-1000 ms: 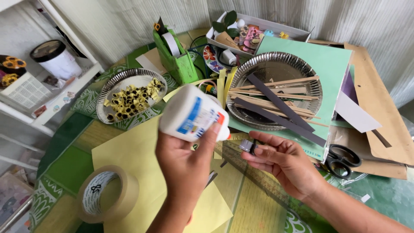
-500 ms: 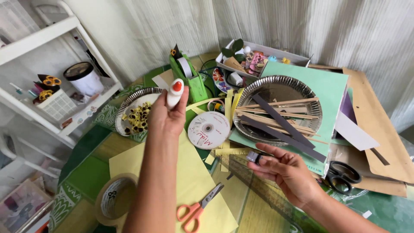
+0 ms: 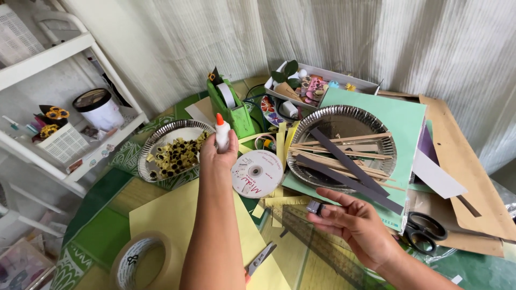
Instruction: Cutting a strip of paper into a fringe, rolling it tightly, and securing it with glue to create a decorative craft element.
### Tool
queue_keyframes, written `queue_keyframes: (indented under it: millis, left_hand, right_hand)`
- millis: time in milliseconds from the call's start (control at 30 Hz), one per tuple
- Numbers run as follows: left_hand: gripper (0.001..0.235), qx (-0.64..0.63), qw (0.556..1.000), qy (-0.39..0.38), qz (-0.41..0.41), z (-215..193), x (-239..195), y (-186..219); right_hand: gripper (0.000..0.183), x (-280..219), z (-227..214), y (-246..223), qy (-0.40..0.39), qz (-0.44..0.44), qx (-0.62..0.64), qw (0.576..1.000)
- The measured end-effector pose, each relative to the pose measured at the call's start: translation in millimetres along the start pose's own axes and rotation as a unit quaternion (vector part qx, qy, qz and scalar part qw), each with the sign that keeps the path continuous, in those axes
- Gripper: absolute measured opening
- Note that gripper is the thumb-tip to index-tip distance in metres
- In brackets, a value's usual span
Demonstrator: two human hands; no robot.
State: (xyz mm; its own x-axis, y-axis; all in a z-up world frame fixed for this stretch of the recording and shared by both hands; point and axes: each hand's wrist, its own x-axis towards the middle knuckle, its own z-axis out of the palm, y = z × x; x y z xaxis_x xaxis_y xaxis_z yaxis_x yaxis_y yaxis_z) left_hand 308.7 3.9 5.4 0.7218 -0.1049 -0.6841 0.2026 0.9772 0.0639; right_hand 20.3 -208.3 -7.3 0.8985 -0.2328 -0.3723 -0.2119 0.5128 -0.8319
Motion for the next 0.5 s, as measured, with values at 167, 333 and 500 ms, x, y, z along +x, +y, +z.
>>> queue_keyframes:
  millis: [167,333,500]
  left_hand:
    - [0.040,0.015,1.000,-0.001,-0.021,-4.1,-0.1,4.7]
    - [0.046,0.010,1.000,-0.018,-0.024,-10.4,-28.5,0.5]
    - [0.049,0.131,0.980,-0.052,0.144,-43.0,-55.7,-4.6]
  right_hand:
    - [0.062,1.1,-2.2,2.0,-0.007,-0.004,-0.004,1.000]
    - [0.063,2.7,-3.9,3.3,-0.016,-0.011,-0.003,1.000]
    - [0.061,6.1,-8.1,8.2,-0.023,-0.018,-0.005,1.000]
